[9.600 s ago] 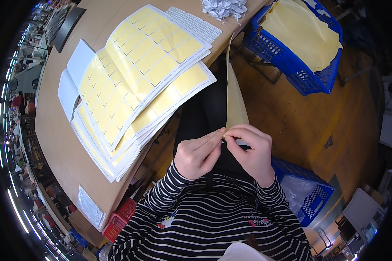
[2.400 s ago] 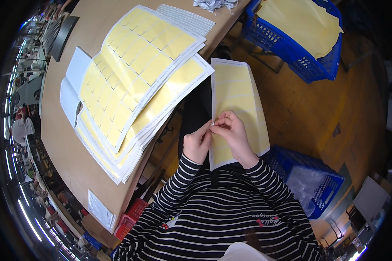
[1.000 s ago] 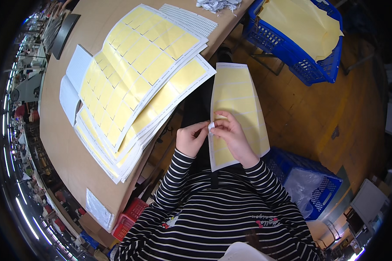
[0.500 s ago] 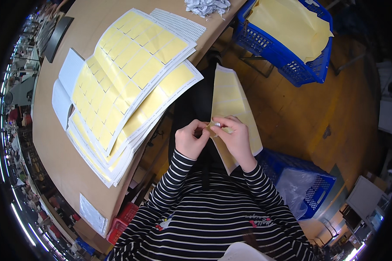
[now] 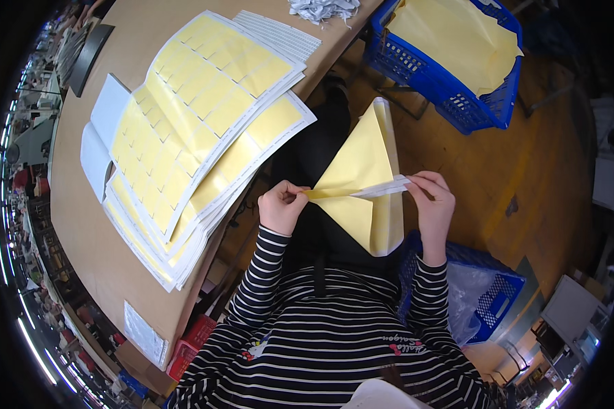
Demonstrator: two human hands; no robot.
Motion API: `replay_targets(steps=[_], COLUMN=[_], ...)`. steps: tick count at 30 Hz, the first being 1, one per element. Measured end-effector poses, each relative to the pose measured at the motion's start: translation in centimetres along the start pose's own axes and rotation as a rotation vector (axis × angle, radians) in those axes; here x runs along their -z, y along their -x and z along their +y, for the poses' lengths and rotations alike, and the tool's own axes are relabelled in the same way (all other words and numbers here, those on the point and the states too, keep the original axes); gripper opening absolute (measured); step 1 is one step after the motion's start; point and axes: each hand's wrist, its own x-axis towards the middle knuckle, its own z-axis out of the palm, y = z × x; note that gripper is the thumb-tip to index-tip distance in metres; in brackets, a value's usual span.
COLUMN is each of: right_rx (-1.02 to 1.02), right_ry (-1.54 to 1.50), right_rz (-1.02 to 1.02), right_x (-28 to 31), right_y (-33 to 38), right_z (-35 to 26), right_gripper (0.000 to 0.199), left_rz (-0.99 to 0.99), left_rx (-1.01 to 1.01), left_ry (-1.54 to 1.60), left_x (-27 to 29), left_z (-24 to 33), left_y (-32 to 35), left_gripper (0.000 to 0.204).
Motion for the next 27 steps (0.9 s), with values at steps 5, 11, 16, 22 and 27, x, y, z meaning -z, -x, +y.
replay_targets(steps=[5, 11, 16, 22, 27], right_rx=[-0.109, -0.14, -0.248, -0.115, 0.42], right_ry=[-0.056, -0.07, -0.123, -0.153, -0.002], right_rz=[0.131, 0.367, 0.521, 0.621, -0.035], right_x=[3.9, 10.4, 15.9, 13.9, 4.1], right_y=[-0.4, -1.3, -2.0, -3.1, -4.4], right_z=[0.4, 3.5, 5.0, 0.9, -4.6], right_gripper=[0.011, 0.012, 0.017, 0.031, 0.06], left_rz=[0.0, 0.055, -0.163, -0.295, -0.341], left_rx=[0.033, 0.08, 0.161, 0.109, -0.007], left_ry=[0.043, -0.085, 0.215, 0.307, 0.195], left_x=[0.3, 2.5, 4.6, 4.3, 3.2], left_z=[-1.4, -3.6, -4.9, -4.5, -2.0], left_y=[-0.9, -1.7, -2.0, -1.7, -0.8], left_gripper=[0.006, 0.008, 0.007, 0.009, 0.041])
